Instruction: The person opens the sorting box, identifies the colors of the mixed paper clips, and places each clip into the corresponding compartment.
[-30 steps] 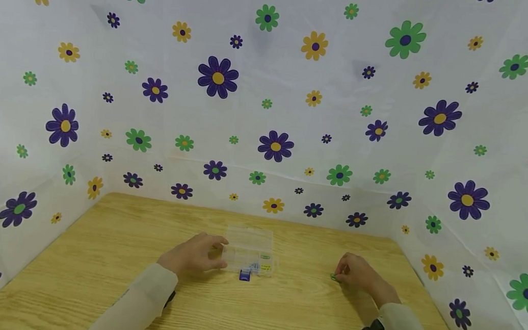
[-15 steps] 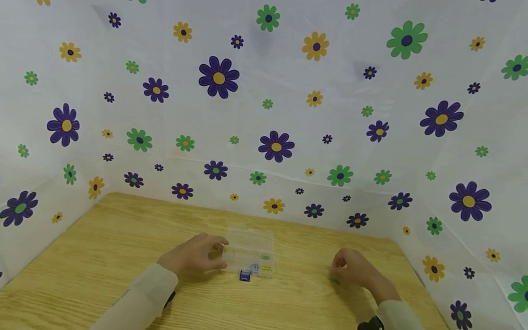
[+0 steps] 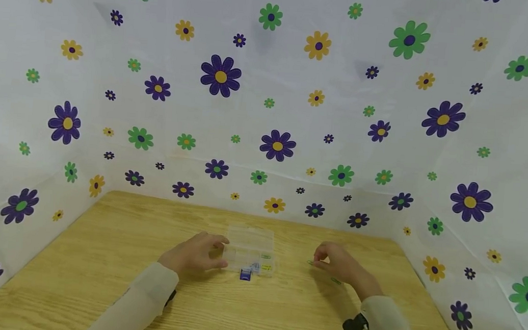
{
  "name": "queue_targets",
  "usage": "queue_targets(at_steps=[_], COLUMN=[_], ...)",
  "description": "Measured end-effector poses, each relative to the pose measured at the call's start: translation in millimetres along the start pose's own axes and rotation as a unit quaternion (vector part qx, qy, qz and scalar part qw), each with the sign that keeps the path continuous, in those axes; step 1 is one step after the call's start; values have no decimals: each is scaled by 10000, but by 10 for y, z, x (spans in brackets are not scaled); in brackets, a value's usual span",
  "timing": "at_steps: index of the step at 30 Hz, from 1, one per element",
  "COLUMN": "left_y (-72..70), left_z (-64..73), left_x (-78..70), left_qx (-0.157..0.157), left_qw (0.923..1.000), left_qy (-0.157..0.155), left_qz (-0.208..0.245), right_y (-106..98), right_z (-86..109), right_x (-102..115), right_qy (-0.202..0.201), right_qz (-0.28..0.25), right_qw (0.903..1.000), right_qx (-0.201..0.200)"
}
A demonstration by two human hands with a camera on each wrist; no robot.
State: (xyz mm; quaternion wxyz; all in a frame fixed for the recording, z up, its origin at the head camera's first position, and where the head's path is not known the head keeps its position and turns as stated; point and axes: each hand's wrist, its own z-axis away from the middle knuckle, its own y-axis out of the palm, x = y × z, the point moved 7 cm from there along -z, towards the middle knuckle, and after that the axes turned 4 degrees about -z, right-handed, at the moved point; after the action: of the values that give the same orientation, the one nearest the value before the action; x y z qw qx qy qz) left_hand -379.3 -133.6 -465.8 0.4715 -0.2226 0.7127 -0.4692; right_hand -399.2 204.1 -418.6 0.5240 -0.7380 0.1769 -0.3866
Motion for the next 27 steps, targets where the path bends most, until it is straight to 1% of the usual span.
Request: queue_targets(at_steps=[4, 8, 14, 22, 27], left_y=[-10, -20, -27, -18, 1], left_z=[-25, -38, -35, -26, -34], left_x=[0, 2, -6, -1, 17], left_qx=[-11, -17, -12, -14, -11], left_qw=[10000, 10000, 10000, 10000, 10000], left_qy=[51, 52, 25, -23, 22], left_qz=[-36, -37, -28, -26, -49], right_y=[41, 61, 74, 154, 203], right_z=[-35, -72, -159, -293, -354], right_x=[85, 141, 177, 232, 279], right_qy=[-206, -301, -82, -22, -3], right_qz=[-28, -65, -38, 284, 253], right_qw=[9998, 9995, 9999, 9994, 9994], right_qx=[17, 17, 79, 197, 222])
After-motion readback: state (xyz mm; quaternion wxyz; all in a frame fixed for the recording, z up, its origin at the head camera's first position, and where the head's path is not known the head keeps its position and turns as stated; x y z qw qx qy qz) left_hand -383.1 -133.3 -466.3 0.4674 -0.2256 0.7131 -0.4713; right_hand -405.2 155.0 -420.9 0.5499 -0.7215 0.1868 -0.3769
